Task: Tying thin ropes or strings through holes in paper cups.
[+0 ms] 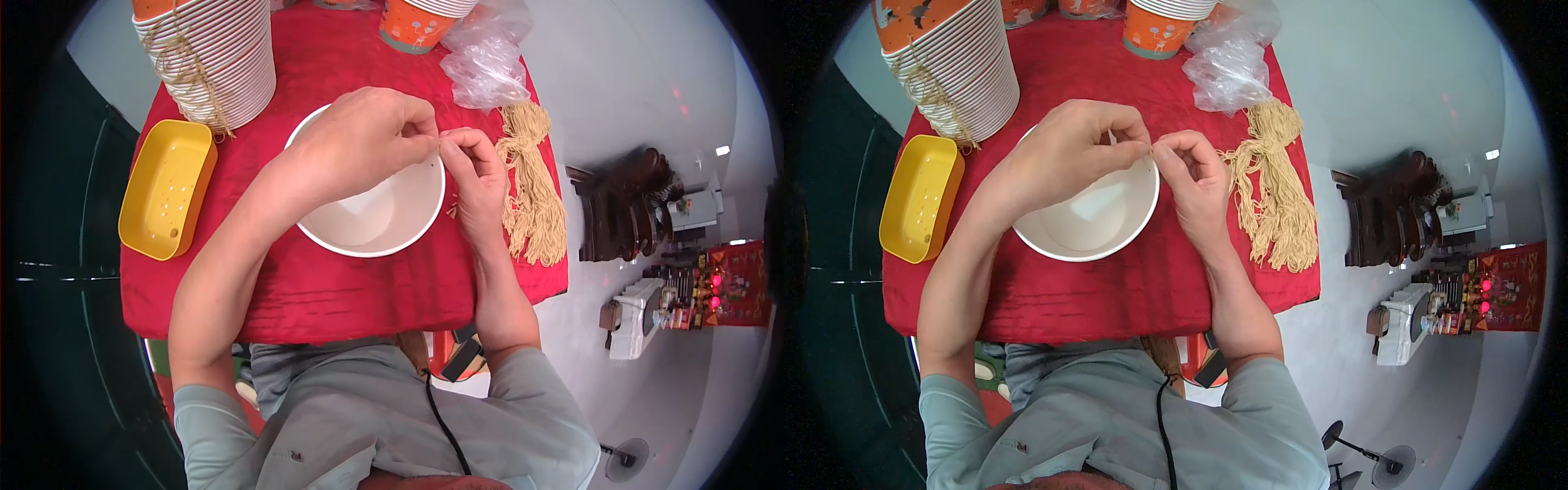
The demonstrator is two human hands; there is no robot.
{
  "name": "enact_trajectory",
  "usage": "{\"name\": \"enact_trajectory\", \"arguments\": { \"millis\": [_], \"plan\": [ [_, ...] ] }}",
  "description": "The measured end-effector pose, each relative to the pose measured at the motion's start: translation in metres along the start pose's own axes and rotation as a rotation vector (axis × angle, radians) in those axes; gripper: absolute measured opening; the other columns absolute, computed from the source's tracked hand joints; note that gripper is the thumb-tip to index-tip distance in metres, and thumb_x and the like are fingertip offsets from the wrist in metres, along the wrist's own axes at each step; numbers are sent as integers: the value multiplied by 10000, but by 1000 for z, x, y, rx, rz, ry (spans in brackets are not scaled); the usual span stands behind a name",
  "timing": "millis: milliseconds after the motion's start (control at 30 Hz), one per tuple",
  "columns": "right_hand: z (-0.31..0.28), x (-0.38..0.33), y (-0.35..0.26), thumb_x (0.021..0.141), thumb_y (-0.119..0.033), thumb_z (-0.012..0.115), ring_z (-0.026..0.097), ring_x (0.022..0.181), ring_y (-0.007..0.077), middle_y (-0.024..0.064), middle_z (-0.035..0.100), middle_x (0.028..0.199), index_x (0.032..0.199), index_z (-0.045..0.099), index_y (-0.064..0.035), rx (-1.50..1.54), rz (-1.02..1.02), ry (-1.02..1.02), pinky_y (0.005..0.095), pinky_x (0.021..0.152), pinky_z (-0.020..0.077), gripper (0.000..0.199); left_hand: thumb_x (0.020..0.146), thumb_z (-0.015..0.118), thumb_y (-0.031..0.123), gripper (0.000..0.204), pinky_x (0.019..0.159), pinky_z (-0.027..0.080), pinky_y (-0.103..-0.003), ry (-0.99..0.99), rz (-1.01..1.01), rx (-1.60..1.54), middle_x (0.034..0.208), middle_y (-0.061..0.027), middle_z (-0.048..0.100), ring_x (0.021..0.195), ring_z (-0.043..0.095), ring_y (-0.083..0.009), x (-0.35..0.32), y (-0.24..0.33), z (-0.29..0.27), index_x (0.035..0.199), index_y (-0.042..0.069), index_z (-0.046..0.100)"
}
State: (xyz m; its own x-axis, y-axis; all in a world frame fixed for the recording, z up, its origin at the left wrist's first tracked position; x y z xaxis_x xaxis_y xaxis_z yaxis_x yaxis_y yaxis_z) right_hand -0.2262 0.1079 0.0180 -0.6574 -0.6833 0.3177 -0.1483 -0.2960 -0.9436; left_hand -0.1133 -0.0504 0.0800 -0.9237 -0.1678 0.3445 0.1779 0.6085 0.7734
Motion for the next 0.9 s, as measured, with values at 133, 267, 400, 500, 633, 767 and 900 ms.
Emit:
{"name": "enact_trajectory", "arguments": {
  "millis": [133, 267, 400, 500, 633, 767, 900],
  "plan": [
    [-2, -1, 0, 1099, -86, 727, 654, 942, 42, -17, 727, 1053, 1151, 722, -16, 6, 22, 11, 233, 858, 533, 88, 984, 727, 176, 200, 730, 571, -432, 56, 53, 192, 874, -158, 735, 800, 746, -307, 1, 12, 0, 1034, -14, 765],
    [-5, -1, 4, 1125, -154, 696, 653, 914, 46, -16, 730, 1039, 1148, 724, -32, 46, 85, -43, 238, 817, 525, 128, 995, 735, 168, 177, 737, 573, -438, 93, 104, 276, 907, -156, 734, 840, 751, -330, -1, 21, 1, 1035, -4, 756],
    [-1, -1, 12, 1149, -239, 658, 633, 857, 50, -24, 720, 1002, 1147, 721, -66, 253, 283, -100, 243, 781, 506, 184, 1001, 740, 159, 169, 739, 571, -439, 105, 152, 282, 910, -155, 724, 844, 746, -331, 0, 21, 0, 1041, -5, 750],
    [6, -2, 12, 1150, -265, 658, 613, 841, 36, -38, 709, 978, 1155, 717, -84, 344, 300, -77, 234, 761, 482, 190, 1002, 741, 152, 168, 739, 571, -431, 56, 112, 247, 911, -152, 727, 833, 744, -316, 0, 18, -2, 1048, -10, 751],
    [3, -3, 17, 1147, -254, 668, 606, 843, 28, -43, 709, 985, 1167, 711, -88, 300, 285, -48, 229, 746, 465, 173, 1003, 744, 148, 171, 741, 573, -420, 5, 72, 162, 913, -149, 731, 827, 743, -294, 1, 12, 0, 1059, -13, 754],
    [1, -3, 17, 1142, -230, 676, 616, 853, 32, -40, 712, 1003, 1178, 708, -84, 267, 264, -60, 229, 758, 475, 154, 1002, 746, 145, 163, 745, 579, -401, 14, 98, 200, 921, -146, 735, 835, 748, -276, 1, 16, -2, 1061, -7, 762],
    [8, -5, 13, 1142, -227, 669, 660, 890, 49, -33, 721, 1005, 1197, 703, -81, 338, 312, -71, 240, 790, 514, 160, 993, 760, 139, 146, 752, 589, -405, 47, 127, 256, 928, -133, 738, 852, 757, -281, 2, 19, -2, 1055, 8, 768]
  ]
}}
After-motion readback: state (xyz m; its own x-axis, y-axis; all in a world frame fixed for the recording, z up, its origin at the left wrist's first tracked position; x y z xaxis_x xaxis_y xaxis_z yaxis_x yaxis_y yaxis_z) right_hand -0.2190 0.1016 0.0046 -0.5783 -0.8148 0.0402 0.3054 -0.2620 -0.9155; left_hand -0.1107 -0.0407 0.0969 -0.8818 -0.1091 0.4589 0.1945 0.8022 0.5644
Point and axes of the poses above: each hand's wrist, its own x-axis towards the middle knuckle, its own z-axis out of the palm, y = z × x, the point moved 5 cm from there along x, towards the middle knuckle
